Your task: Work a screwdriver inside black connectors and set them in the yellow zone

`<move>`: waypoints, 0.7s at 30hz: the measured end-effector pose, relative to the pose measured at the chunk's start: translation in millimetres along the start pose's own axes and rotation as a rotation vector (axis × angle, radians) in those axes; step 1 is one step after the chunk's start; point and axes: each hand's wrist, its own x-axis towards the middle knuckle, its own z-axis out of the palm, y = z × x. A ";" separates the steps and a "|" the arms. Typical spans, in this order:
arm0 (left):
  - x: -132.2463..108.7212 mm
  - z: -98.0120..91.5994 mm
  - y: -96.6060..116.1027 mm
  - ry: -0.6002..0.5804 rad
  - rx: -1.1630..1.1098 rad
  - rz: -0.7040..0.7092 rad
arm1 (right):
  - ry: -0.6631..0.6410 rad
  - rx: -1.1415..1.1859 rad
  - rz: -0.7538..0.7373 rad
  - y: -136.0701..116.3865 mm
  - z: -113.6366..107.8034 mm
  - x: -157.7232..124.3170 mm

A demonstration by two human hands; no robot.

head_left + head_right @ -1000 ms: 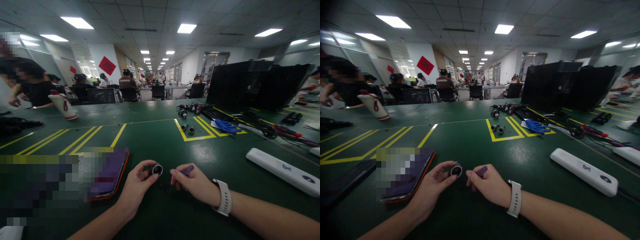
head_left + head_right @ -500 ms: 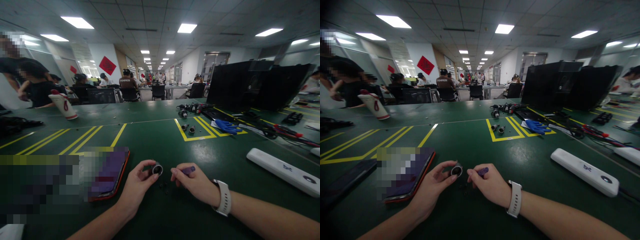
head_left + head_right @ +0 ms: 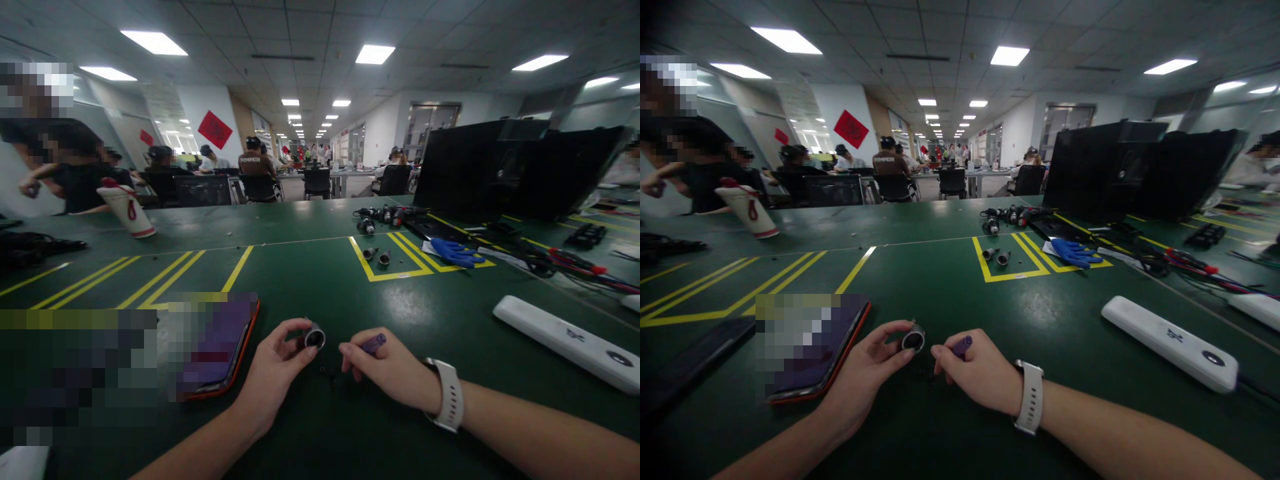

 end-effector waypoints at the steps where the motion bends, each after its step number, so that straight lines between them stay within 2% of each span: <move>1: 0.0 -0.3 -0.3 -0.002 -0.002 0.001 | -0.001 -0.005 -0.002 -0.5 0.0 -0.2; 6: 0.0 -2.5 -1.7 -0.031 -0.022 -0.013 | 0.027 -0.050 -0.012 -4.7 0.6 -0.5; 11: -1.2 -2.8 -0.5 0.010 0.001 0.011 | 0.128 0.031 -0.101 -4.8 -0.6 -4.0; 16: -1.9 -2.4 -0.7 0.020 0.015 0.019 | 0.226 -0.007 -0.402 -9.6 -2.3 -13.0; 18: -2.4 -1.8 -0.7 0.029 0.023 0.047 | 0.210 -0.076 -0.522 -11.9 -0.5 -15.4; 21: -3.6 -0.4 -0.1 0.043 0.037 0.091 | 0.167 -0.196 -0.612 -12.8 4.0 -16.8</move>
